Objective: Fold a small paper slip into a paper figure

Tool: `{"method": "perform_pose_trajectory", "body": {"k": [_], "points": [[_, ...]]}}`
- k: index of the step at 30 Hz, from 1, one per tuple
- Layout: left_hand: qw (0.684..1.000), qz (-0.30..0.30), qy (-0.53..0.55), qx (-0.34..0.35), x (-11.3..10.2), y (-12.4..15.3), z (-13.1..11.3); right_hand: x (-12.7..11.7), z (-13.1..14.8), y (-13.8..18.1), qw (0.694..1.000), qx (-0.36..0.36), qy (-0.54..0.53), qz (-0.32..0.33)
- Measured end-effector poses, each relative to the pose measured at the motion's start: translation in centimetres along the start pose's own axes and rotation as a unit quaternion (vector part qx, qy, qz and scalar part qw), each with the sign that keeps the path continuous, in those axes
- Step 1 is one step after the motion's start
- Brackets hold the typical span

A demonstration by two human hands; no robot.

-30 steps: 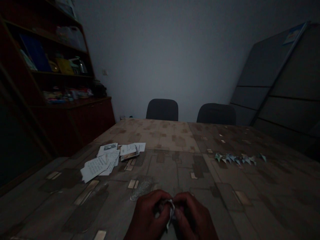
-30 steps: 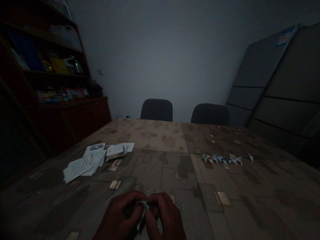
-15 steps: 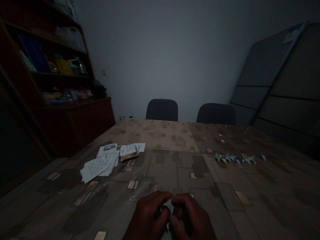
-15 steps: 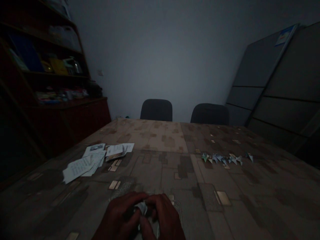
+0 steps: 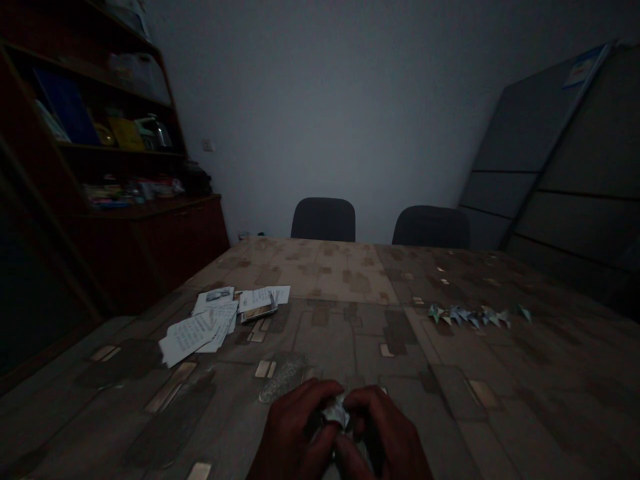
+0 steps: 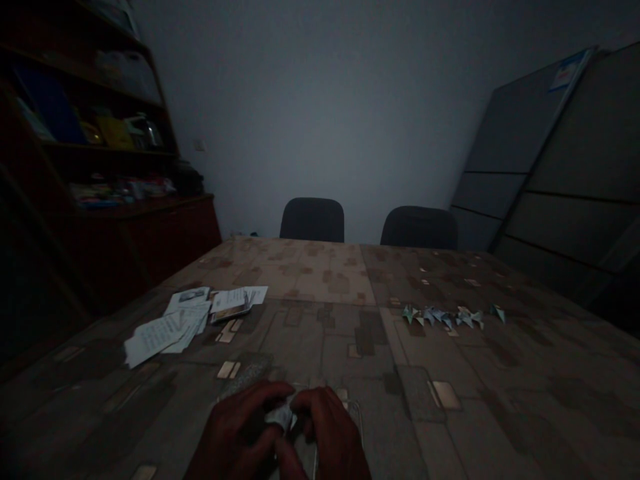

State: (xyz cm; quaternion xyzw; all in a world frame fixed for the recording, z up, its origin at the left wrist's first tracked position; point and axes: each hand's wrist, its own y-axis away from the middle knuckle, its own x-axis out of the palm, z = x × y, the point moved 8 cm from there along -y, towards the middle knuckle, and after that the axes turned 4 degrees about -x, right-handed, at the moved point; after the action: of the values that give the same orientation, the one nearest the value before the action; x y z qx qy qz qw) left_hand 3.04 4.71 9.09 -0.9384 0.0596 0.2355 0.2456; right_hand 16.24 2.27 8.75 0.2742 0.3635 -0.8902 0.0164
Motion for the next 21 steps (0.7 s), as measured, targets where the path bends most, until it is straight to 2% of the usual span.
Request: {"method": "perform_pose_trajectory", "body": {"k": [4,9,13,17,21], "points": [[0.999,-0.027,0.028,-0.010,-0.3,0.1,-0.5,-0.2,-0.4,-0.2,1.000,0.023,-0.016,0.008],[0.996,0.002,0.061,-0.071,0.2,-0.1,-0.2,-0.2,-1.4,-0.1,0.995,0.081,-0.058,0.030],[0.991,0.004,0.050,-0.126,0.3,-0.2,1.0,-0.3,-0.8,0.0,0.998,0.053,-0.036,0.016],[0.993,-0.007,0.025,-0.116,0.4,-0.2,1.1,0.1,-0.6,0.2,1.000,0.022,0.000,0.009],[0.995,-0.011,0.027,-0.098,0.7,0.1,0.3,0.4,-1.3,0.3,0.999,0.024,0.004,0.024]]}}
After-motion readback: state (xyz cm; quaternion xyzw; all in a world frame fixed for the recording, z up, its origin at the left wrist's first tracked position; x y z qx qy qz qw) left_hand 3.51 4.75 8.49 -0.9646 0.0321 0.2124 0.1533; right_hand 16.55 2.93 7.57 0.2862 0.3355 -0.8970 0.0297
